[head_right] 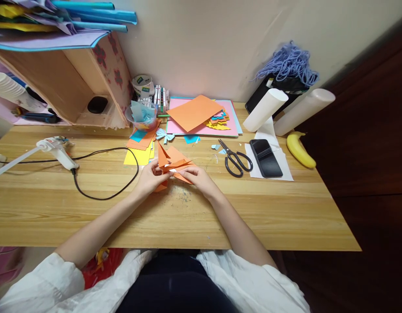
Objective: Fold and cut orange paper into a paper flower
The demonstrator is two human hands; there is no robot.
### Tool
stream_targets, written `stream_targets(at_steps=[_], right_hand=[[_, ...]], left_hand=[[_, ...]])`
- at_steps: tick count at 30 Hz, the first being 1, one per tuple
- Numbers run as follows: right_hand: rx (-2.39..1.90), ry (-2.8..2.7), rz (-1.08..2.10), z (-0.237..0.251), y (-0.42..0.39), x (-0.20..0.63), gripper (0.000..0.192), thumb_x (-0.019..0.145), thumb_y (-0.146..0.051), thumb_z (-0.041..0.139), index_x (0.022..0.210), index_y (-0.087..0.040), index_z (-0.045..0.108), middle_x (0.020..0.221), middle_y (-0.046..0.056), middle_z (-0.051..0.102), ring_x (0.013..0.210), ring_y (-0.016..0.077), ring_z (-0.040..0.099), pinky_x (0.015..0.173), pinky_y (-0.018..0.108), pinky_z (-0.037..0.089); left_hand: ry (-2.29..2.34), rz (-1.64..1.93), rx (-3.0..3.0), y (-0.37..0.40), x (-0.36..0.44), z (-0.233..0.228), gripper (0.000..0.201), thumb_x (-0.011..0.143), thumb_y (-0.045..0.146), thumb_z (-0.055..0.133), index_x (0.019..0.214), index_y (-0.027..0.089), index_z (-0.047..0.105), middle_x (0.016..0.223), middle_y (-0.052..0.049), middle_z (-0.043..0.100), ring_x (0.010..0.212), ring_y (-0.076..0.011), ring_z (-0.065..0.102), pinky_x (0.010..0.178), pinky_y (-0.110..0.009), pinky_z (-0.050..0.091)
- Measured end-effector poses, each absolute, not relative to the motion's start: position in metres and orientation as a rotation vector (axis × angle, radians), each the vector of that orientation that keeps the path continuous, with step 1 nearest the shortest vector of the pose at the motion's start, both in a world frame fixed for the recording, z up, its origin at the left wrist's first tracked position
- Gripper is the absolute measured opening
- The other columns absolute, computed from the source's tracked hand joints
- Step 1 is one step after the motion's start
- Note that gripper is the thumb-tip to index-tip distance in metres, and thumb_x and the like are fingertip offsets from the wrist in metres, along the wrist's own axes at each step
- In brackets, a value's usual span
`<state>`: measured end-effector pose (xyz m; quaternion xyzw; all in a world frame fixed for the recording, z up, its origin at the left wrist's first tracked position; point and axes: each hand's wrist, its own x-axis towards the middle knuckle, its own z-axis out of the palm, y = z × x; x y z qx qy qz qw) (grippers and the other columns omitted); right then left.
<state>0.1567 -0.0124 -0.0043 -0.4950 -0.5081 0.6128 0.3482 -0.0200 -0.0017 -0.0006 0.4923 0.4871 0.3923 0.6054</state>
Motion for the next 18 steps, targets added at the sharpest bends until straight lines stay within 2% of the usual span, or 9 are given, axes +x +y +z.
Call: stream_targets(at_steps=[6, 13, 18], right_hand=[[-1.35, -1.364, 1.65, -0.0053, -0.0106, 0.1626, 0.028, 0.066, -0.039, 0.07, 0.082, -0.015, 0.073, 0.085, 0.006, 0.071, 0.078, 0.0175, 0.061, 0.072, 0.027, 0.044], [-1.375, -1.321, 1.611, -0.0061, -0.0109, 0.1576, 0.025, 0.061, -0.037, 0.074, 0.073, -0.014, 0.072, 0.074, 0.005, 0.069, 0.07, 0.0154, 0.06, 0.067, 0.027, 0.043], [-1.403, -1.3, 1.588, -0.0054, -0.0101, 0.1565, 0.025, 0.06, -0.037, 0.074, 0.068, -0.014, 0.07, 0.068, 0.004, 0.067, 0.064, 0.0139, 0.058, 0.062, 0.026, 0.042]], left_hand=[[1.105, 0.862, 1.213, -0.0037, -0.0192, -0.0033, 0.032, 0.062, 0.025, 0.07, 0.089, 0.015, 0.055, 0.06, 0.003, 0.059, 0.073, -0.0175, 0.064, 0.069, -0.026, 0.048], [1.075, 0.832, 1.171, -0.0032, -0.0192, -0.0033, 0.034, 0.059, 0.023, 0.072, 0.086, 0.015, 0.054, 0.062, 0.003, 0.058, 0.071, -0.0158, 0.062, 0.068, -0.025, 0.046], [1.087, 0.816, 1.13, -0.0017, -0.0196, -0.0011, 0.038, 0.058, 0.025, 0.073, 0.089, 0.014, 0.053, 0.063, 0.002, 0.06, 0.064, -0.0135, 0.06, 0.06, -0.023, 0.044]])
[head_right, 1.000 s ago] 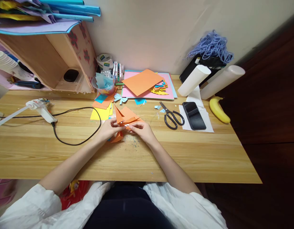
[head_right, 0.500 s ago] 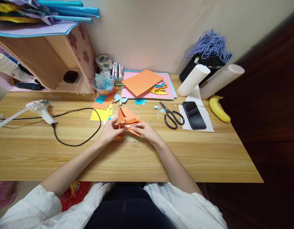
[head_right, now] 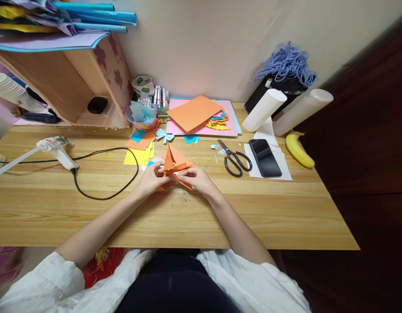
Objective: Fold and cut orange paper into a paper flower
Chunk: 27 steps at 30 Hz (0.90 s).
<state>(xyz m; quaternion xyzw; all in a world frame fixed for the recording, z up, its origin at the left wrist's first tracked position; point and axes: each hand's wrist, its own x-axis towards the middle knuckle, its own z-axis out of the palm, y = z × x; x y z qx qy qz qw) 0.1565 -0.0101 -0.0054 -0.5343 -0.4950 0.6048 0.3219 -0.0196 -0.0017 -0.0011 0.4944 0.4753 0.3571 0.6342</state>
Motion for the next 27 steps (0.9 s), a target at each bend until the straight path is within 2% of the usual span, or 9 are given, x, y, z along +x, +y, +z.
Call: stream_targets(at_steps=[4, 9, 12, 17, 24, 27], right_hand=[[-1.359, -1.319, 1.628, -0.004, -0.01, 0.158, 0.024, 0.062, -0.037, 0.073, 0.071, -0.014, 0.07, 0.068, 0.003, 0.067, 0.062, 0.0126, 0.057, 0.06, 0.025, 0.042], [-1.334, -1.355, 1.644, -0.005, -0.01, 0.162, 0.026, 0.063, -0.037, 0.072, 0.077, -0.015, 0.072, 0.075, 0.004, 0.07, 0.066, 0.0144, 0.061, 0.064, 0.026, 0.044], [-1.351, -1.351, 1.612, -0.004, -0.01, 0.163, 0.026, 0.064, -0.037, 0.071, 0.08, -0.016, 0.072, 0.08, 0.005, 0.071, 0.072, 0.0163, 0.063, 0.069, 0.028, 0.045], [-1.397, -1.316, 1.553, 0.0, -0.011, 0.161, 0.025, 0.061, -0.036, 0.073, 0.075, -0.015, 0.071, 0.078, 0.006, 0.071, 0.072, 0.0169, 0.063, 0.07, 0.029, 0.046], [-1.445, -1.343, 1.507, 0.0, -0.011, 0.16, 0.026, 0.062, -0.039, 0.072, 0.069, -0.014, 0.066, 0.065, 0.003, 0.066, 0.059, 0.013, 0.057, 0.056, 0.025, 0.04], [-1.451, -1.337, 1.508, 0.002, -0.011, 0.159, 0.026, 0.061, -0.038, 0.071, 0.066, -0.014, 0.064, 0.062, 0.002, 0.064, 0.056, 0.0119, 0.054, 0.054, 0.025, 0.038]], left_hand=[[1.131, 0.773, 1.097, -0.001, -0.021, 0.001, 0.041, 0.058, 0.028, 0.073, 0.092, 0.014, 0.054, 0.068, 0.0, 0.065, 0.057, -0.0121, 0.058, 0.052, -0.021, 0.042], [1.107, 0.793, 1.028, 0.001, -0.023, -0.002, 0.042, 0.057, 0.024, 0.075, 0.095, 0.015, 0.057, 0.07, -0.001, 0.067, 0.06, -0.0132, 0.061, 0.056, -0.022, 0.044], [1.076, 0.805, 0.964, 0.001, -0.023, 0.0, 0.04, 0.059, 0.022, 0.074, 0.094, 0.016, 0.058, 0.07, 0.0, 0.068, 0.055, -0.0119, 0.059, 0.055, -0.022, 0.044], [1.106, 0.797, 0.938, 0.0, -0.021, 0.01, 0.031, 0.062, 0.022, 0.071, 0.091, 0.017, 0.059, 0.047, 0.006, 0.056, 0.042, -0.01, 0.051, 0.049, -0.022, 0.04], [1.153, 0.783, 0.962, 0.0, -0.021, 0.016, 0.035, 0.06, 0.025, 0.072, 0.092, 0.018, 0.06, 0.041, 0.007, 0.049, 0.049, -0.0141, 0.056, 0.047, -0.022, 0.038], [1.151, 0.775, 0.967, 0.0, -0.021, 0.017, 0.035, 0.061, 0.024, 0.072, 0.093, 0.017, 0.06, 0.045, 0.005, 0.054, 0.049, -0.0134, 0.056, 0.048, -0.021, 0.038]])
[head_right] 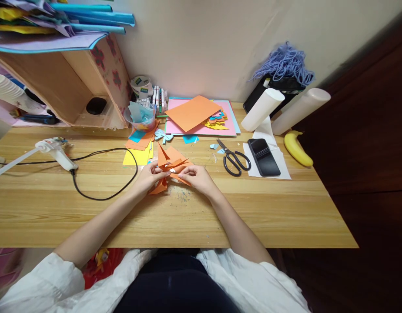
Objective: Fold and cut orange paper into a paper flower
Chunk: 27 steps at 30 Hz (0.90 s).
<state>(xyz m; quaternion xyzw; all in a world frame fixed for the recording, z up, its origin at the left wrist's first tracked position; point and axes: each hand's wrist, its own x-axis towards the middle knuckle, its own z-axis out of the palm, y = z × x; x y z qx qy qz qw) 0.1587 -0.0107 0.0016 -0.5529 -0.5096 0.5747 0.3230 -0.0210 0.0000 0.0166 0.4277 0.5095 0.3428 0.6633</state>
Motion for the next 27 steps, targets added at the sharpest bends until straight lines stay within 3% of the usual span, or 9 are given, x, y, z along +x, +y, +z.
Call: stream_targets(at_steps=[5, 13, 18, 23, 27], right_hand=[[-1.453, -1.317, 1.511, 0.004, -0.01, 0.157, 0.023, 0.061, -0.036, 0.071, 0.065, -0.015, 0.064, 0.06, 0.001, 0.062, 0.054, 0.0112, 0.053, 0.053, 0.025, 0.038], [-1.328, -1.335, 1.543, -0.005, -0.012, 0.151, 0.022, 0.063, -0.035, 0.071, 0.071, -0.015, 0.065, 0.066, 0.002, 0.064, 0.06, 0.0123, 0.057, 0.058, 0.025, 0.043], [-1.281, -1.236, 1.557, -0.01, -0.014, 0.143, 0.02, 0.062, -0.033, 0.072, 0.067, -0.016, 0.062, 0.065, 0.002, 0.065, 0.061, 0.0126, 0.06, 0.064, 0.027, 0.047], [-1.337, -1.219, 1.542, -0.009, -0.012, 0.147, 0.023, 0.06, -0.033, 0.073, 0.067, -0.014, 0.064, 0.064, 0.003, 0.066, 0.058, 0.0121, 0.059, 0.059, 0.025, 0.046], [-1.344, -1.175, 1.525, -0.008, -0.01, 0.152, 0.023, 0.06, -0.033, 0.073, 0.068, -0.013, 0.065, 0.061, 0.003, 0.066, 0.053, 0.011, 0.058, 0.056, 0.024, 0.045]], left_hand=[[1.143, 0.788, 0.949, -0.001, -0.021, 0.018, 0.035, 0.062, 0.021, 0.071, 0.094, 0.015, 0.06, 0.053, 0.003, 0.061, 0.052, -0.0129, 0.058, 0.049, -0.021, 0.04], [1.076, 0.79, 1.002, 0.001, -0.023, 0.005, 0.044, 0.057, 0.02, 0.075, 0.097, 0.014, 0.058, 0.088, -0.007, 0.07, 0.073, -0.0173, 0.065, 0.059, -0.024, 0.048], [1.061, 0.828, 1.064, 0.0, -0.022, -0.006, 0.042, 0.059, 0.021, 0.074, 0.097, 0.014, 0.057, 0.082, -0.004, 0.069, 0.067, -0.015, 0.064, 0.058, -0.023, 0.047], [1.029, 0.875, 0.978, 0.003, -0.024, -0.003, 0.047, 0.057, 0.019, 0.075, 0.1, 0.013, 0.057, 0.083, -0.004, 0.069, 0.072, -0.0149, 0.064, 0.066, -0.024, 0.047], [1.038, 0.897, 0.863, 0.006, -0.026, 0.004, 0.047, 0.052, 0.017, 0.076, 0.096, 0.013, 0.059, 0.073, -0.001, 0.068, 0.064, -0.0136, 0.063, 0.06, -0.022, 0.045]])
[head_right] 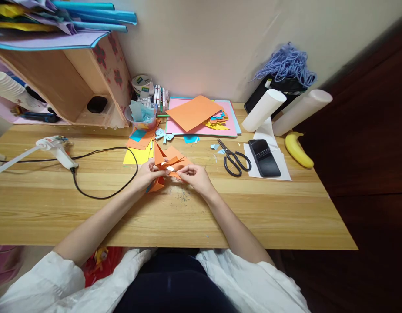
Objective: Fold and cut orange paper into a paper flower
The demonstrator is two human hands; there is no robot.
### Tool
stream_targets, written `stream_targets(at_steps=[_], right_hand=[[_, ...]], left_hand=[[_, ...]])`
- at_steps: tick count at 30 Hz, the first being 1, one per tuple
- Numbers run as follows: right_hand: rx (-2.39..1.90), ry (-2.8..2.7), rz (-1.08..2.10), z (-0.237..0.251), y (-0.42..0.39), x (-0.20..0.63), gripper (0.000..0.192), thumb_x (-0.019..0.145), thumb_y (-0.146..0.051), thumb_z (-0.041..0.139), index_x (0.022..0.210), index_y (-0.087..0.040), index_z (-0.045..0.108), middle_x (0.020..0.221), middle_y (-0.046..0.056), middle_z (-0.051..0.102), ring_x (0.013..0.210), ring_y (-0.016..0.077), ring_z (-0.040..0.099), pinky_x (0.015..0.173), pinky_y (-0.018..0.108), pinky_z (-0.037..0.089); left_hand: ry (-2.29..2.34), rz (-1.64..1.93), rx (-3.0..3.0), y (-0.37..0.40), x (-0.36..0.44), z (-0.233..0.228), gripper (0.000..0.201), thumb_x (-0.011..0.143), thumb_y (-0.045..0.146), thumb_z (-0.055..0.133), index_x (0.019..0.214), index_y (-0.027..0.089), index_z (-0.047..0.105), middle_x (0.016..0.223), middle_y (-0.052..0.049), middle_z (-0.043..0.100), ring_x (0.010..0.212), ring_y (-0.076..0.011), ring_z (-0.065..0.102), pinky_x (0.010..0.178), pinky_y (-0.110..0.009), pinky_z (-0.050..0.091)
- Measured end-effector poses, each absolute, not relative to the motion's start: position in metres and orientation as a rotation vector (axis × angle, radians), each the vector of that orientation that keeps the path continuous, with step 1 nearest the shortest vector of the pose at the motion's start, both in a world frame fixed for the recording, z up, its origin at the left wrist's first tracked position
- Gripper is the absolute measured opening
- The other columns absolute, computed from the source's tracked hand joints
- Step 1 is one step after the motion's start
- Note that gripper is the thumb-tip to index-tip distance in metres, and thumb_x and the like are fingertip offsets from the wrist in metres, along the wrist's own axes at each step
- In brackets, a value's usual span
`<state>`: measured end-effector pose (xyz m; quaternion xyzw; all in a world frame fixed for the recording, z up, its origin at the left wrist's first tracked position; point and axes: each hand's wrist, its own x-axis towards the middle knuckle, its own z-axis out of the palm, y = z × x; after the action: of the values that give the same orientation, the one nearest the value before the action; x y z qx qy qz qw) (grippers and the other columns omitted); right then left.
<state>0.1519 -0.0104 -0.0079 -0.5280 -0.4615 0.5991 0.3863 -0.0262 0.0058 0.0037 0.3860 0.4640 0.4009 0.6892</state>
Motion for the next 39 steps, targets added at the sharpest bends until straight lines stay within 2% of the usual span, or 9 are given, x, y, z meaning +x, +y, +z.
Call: stream_targets(at_steps=[8, 13, 17, 20, 22, 26, 31, 35, 39], right_hand=[[-1.342, -1.192, 1.523, -0.004, -0.01, 0.158, 0.024, 0.062, -0.032, 0.071, 0.078, -0.014, 0.07, 0.069, 0.004, 0.07, 0.062, 0.014, 0.063, 0.062, 0.026, 0.047], [-1.301, -1.229, 1.543, -0.003, -0.009, 0.16, 0.024, 0.066, -0.031, 0.07, 0.085, -0.016, 0.071, 0.085, 0.005, 0.072, 0.074, 0.0138, 0.064, 0.07, 0.026, 0.048], [-1.277, -1.186, 1.622, -0.003, -0.011, 0.156, 0.027, 0.064, -0.034, 0.073, 0.083, -0.015, 0.07, 0.069, 0.003, 0.07, 0.06, 0.0118, 0.062, 0.063, 0.025, 0.049], [-1.303, -1.155, 1.612, -0.004, -0.012, 0.152, 0.026, 0.061, -0.037, 0.074, 0.071, -0.014, 0.069, 0.06, 0.002, 0.068, 0.053, 0.0105, 0.059, 0.054, 0.023, 0.047], [-1.309, -1.132, 1.605, -0.004, -0.011, 0.151, 0.027, 0.061, -0.038, 0.074, 0.069, -0.013, 0.068, 0.059, 0.003, 0.068, 0.051, 0.0098, 0.058, 0.053, 0.022, 0.046], [-1.288, -1.114, 1.632, -0.003, -0.011, 0.152, 0.03, 0.061, -0.041, 0.073, 0.071, -0.013, 0.067, 0.06, 0.004, 0.069, 0.051, 0.0097, 0.059, 0.054, 0.023, 0.048], [-1.257, -1.167, 1.643, -0.002, -0.012, 0.153, 0.03, 0.065, -0.042, 0.07, 0.073, -0.014, 0.066, 0.061, 0.003, 0.069, 0.053, 0.0109, 0.061, 0.057, 0.025, 0.05], [-1.225, -1.227, 1.594, -0.006, -0.016, 0.149, 0.025, 0.067, -0.038, 0.071, 0.073, -0.015, 0.065, 0.064, 0.003, 0.069, 0.055, 0.0105, 0.061, 0.06, 0.025, 0.05], [-1.218, -1.264, 1.587, -0.005, -0.017, 0.146, 0.026, 0.068, -0.039, 0.07, 0.071, -0.014, 0.064, 0.063, 0.003, 0.068, 0.052, 0.0095, 0.059, 0.056, 0.024, 0.049]], left_hand=[[1.103, 0.918, 0.865, 0.008, -0.029, 0.004, 0.044, 0.051, 0.019, 0.078, 0.091, 0.012, 0.062, 0.065, -0.001, 0.066, 0.057, -0.0145, 0.062, 0.053, -0.022, 0.044], [1.085, 0.911, 0.859, 0.006, -0.029, 0.007, 0.047, 0.052, 0.02, 0.078, 0.095, 0.012, 0.06, 0.066, -0.001, 0.066, 0.055, -0.0118, 0.06, 0.051, -0.02, 0.042], [1.074, 0.913, 0.886, 0.006, -0.028, 0.009, 0.042, 0.054, 0.021, 0.078, 0.091, 0.012, 0.06, 0.064, 0.0, 0.064, 0.052, -0.0101, 0.057, 0.048, -0.019, 0.04], [1.12, 0.842, 0.956, 0.005, -0.029, 0.011, 0.038, 0.058, 0.026, 0.076, 0.09, 0.012, 0.061, 0.047, 0.005, 0.054, 0.033, -0.0043, 0.039, 0.036, -0.018, 0.026], [1.153, 0.813, 1.0, 0.004, -0.029, 0.013, 0.037, 0.06, 0.028, 0.075, 0.091, 0.013, 0.061, 0.044, 0.007, 0.05, 0.029, -0.0034, 0.033, 0.034, -0.018, 0.021], [1.166, 0.872, 1.03, 0.004, -0.029, 0.014, 0.036, 0.058, 0.025, 0.076, 0.089, 0.014, 0.062, 0.057, 0.002, 0.06, 0.052, -0.013, 0.058, 0.046, -0.02, 0.039], [1.132, 0.956, 1.039, 0.004, -0.026, 0.006, 0.036, 0.059, 0.021, 0.074, 0.092, 0.015, 0.06, 0.092, -0.004, 0.068, 0.082, -0.0172, 0.064, 0.069, -0.024, 0.048], [1.039, 0.932, 1.067, 0.002, -0.024, -0.002, 0.038, 0.061, 0.02, 0.072, 0.096, 0.015, 0.058, 0.096, -0.006, 0.068, 0.085, -0.0185, 0.064, 0.074, -0.026, 0.049], [1.035, 0.889, 1.102, 0.0, -0.023, -0.002, 0.04, 0.062, 0.022, 0.071, 0.098, 0.014, 0.057, 0.087, -0.006, 0.069, 0.076, -0.0179, 0.065, 0.062, -0.025, 0.05]])
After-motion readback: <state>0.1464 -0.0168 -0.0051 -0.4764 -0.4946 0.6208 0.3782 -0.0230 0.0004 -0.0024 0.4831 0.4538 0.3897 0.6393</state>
